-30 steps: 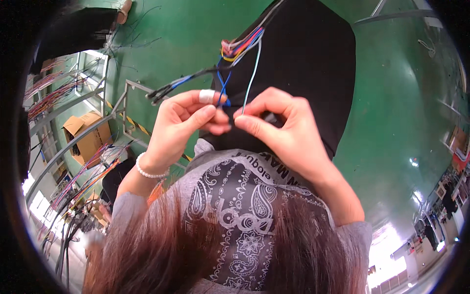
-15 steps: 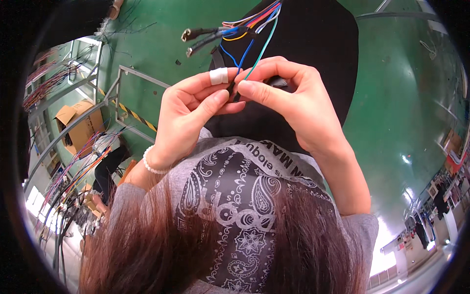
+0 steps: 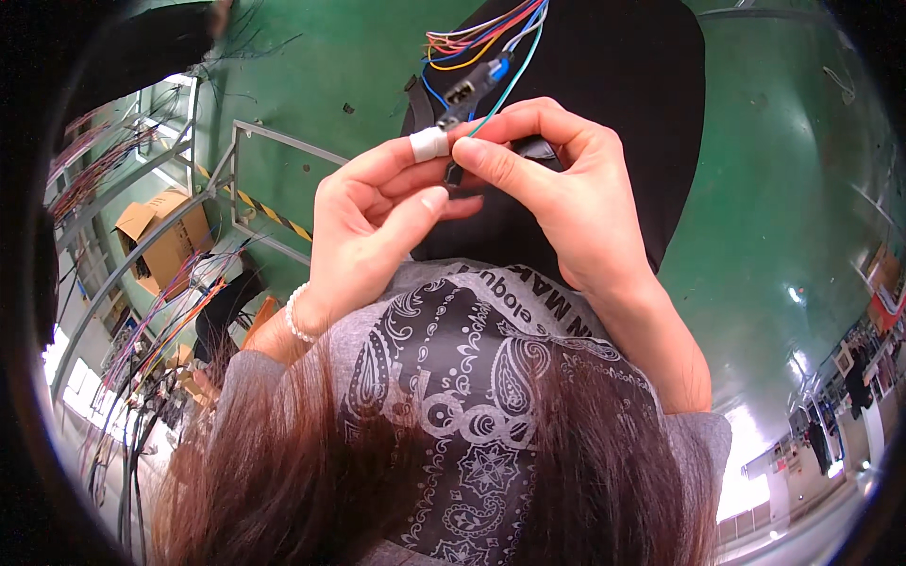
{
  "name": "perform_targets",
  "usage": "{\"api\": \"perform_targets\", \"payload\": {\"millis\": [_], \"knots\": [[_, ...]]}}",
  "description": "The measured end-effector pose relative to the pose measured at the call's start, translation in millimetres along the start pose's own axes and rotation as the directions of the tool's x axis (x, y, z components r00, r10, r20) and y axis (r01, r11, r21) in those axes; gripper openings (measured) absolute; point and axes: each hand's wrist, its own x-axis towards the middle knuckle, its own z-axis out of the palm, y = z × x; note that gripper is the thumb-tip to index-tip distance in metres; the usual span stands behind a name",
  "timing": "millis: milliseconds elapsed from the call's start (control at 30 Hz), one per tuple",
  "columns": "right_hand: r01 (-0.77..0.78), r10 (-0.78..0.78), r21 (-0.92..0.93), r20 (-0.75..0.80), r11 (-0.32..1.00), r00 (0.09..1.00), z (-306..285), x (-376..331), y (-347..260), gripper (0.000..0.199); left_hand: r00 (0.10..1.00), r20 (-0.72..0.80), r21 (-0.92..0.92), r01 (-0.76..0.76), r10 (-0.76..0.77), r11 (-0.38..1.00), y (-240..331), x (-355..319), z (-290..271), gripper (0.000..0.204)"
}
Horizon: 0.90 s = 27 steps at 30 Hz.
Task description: Measuring and wrapping bunches of multicolored wires with black electrical tape.
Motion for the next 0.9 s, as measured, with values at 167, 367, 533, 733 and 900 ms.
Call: {"api": "perform_targets", "payload": {"millis": [167,367,533,733,900], "knots": [[0.016,-0.016,-0.047,-0.011,0.999,1.0,-0.5,1.5,6.3,0.006,0.996,-0.041,0.062,0.077,-0.075,0.995,0.6,1.9,0.1,0.033],[0.049,-0.062,-0.091,-0.14,0.995,0.988,-6.8,0.2,15.5,0.017,0.994,-0.081,0.029,0.076,-0.073,0.997,3.4,-2.8,-6.0,0.031],[-0.241,0.238,0.006,0.151,0.97,0.96,-13.0,7.8,12.0,0.029,0.988,-0.104,0.015,0.116,-0.114,0.993,8.3,-6.9,-6.2,0.03],[-0.122,0.113,0.087,0.106,0.989,0.988,-2.5,18.2,10.0,0.024,0.987,-0.124,0.06,0.109,-0.101,0.992,6.4,-12.5,-12.3,0.029],[-0.058,0.052,0.049,0.108,0.997,0.993,-4.0,26.5,5.7,0.022,0.984,-0.135,-0.031,0.116,-0.119,0.993,1.1,-16.5,-14.0,0.029]]}}
